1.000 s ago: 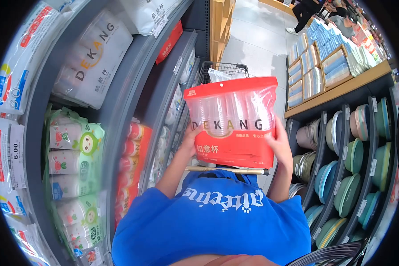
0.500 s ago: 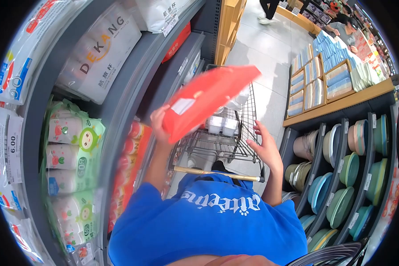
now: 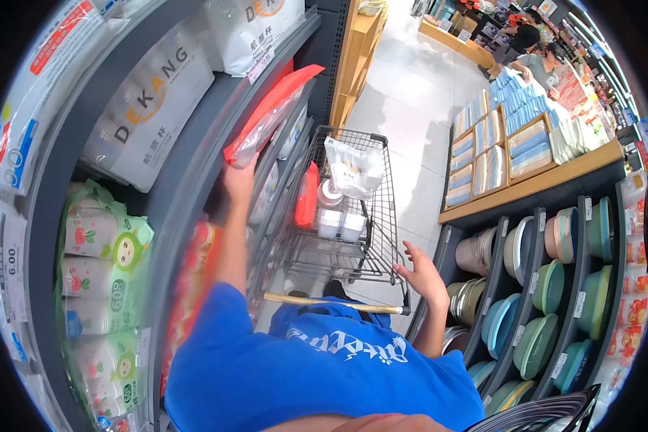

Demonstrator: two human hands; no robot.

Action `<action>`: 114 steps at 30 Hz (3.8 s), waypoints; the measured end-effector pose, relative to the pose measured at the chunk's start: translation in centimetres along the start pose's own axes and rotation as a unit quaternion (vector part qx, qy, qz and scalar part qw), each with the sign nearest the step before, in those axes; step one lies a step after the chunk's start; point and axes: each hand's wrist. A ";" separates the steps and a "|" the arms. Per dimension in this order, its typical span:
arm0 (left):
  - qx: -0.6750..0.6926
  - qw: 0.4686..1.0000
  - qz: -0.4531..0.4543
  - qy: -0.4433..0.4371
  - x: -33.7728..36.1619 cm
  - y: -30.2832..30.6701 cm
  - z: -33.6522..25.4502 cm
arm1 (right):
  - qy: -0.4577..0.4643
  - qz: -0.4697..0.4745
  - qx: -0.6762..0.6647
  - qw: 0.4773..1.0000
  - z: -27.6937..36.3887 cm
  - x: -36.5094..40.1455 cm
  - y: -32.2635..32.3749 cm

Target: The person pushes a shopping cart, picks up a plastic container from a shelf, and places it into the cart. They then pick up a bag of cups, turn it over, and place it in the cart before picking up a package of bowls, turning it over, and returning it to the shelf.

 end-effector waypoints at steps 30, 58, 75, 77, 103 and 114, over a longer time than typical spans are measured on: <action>-0.187 0.906 0.267 0.271 -4.7 -15.1 0.4 | -0.228 0.003 0.090 0.969 -23.3 4.0 -12.6; -0.157 0.744 0.644 -0.078 20.6 18.7 10.8 | -0.173 -0.158 0.365 0.901 -11.3 9.9 -23.9; -0.216 0.812 0.498 -0.213 25.2 32.0 6.6 | 0.071 -0.167 0.178 0.967 -6.8 25.5 -24.6; -0.149 0.875 0.387 -0.250 27.9 35.0 7.1 | 0.080 -0.179 0.195 0.961 -6.3 27.5 -24.7; -0.149 0.858 0.425 -0.249 33.2 66.9 12.8 | 0.018 -0.265 0.221 0.939 -4.7 54.5 -33.6; -0.162 0.821 0.492 -0.239 35.4 79.1 16.1 | -0.031 -0.228 0.174 0.958 -1.2 70.0 -37.5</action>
Point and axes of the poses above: each hand's wrist, its own x-axis away from the middle knuckle, its own y-axis out of the back of the hand, z = x × y, and after that the axes turned 15 degrees about -z, right-handed
